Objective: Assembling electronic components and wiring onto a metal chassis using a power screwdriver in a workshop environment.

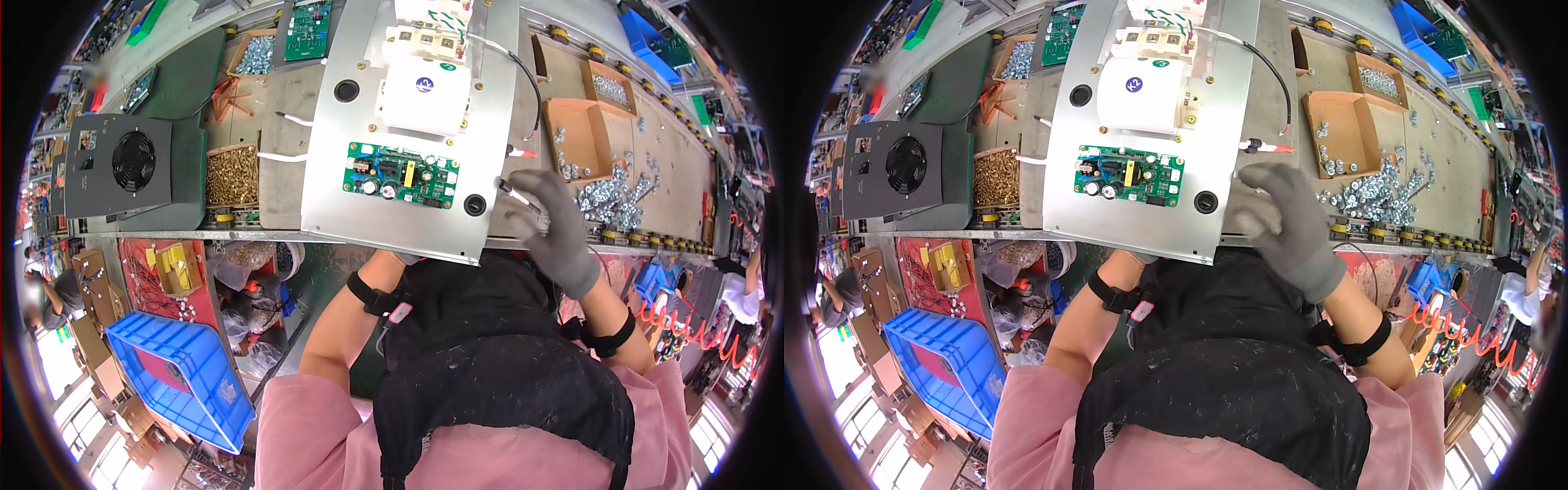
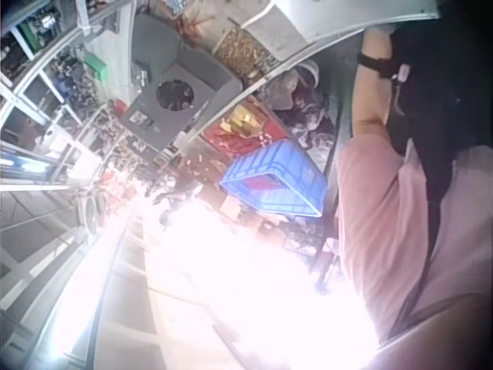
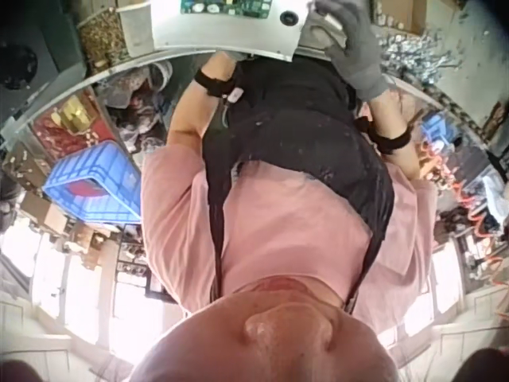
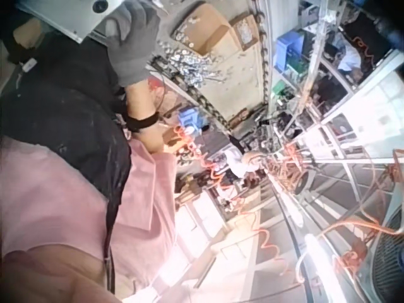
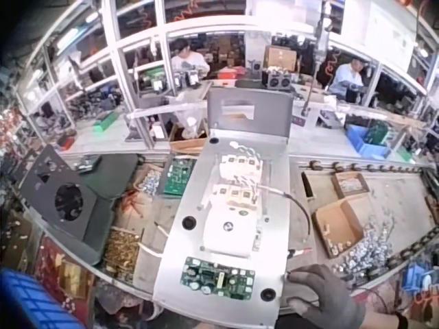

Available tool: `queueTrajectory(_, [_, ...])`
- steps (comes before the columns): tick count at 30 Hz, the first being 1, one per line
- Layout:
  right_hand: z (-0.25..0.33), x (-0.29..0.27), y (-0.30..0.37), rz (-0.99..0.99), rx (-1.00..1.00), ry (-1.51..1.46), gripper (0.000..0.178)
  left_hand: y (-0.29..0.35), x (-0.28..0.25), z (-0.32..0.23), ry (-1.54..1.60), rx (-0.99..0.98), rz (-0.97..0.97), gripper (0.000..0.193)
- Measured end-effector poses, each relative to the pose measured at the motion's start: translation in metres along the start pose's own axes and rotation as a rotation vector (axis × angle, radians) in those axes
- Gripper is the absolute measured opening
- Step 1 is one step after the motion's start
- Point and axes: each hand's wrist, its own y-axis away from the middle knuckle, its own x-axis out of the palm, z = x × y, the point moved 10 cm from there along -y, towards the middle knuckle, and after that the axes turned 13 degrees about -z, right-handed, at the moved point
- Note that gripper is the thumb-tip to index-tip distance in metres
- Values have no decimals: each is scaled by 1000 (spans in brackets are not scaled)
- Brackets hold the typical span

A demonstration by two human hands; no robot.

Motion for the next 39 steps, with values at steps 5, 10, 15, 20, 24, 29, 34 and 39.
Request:
queueTrajectory(5, [19,29,6,122,-69,208,50,-1,4,-5,-6,9,21,29])
queueTrajectory(10, [1,38,4,188,-7,223,64,-4,-2,-4,-13,5,31,29])
queueTrajectory(15, [3,46,-3,268,-35,192,64,-1,3,-3,-29,21,52,29])
queueTrajectory(20, [1,50,-7,349,-29,298,64,9,17,-3,-57,50,85,29])
queueTrajectory(24, [1,53,-8,361,-34,323,63,12,15,3,-66,44,107,29])
queueTrajectory(29, [2,52,-8,341,-52,379,63,23,19,10,-80,48,139,29])
queueTrajectory(34, [4,51,-7,342,-56,429,62,33,32,6,-75,66,160,29])
queueTrajectory(39, [7,53,-8,343,-77,436,62,7,8,1,-19,86,76,29])
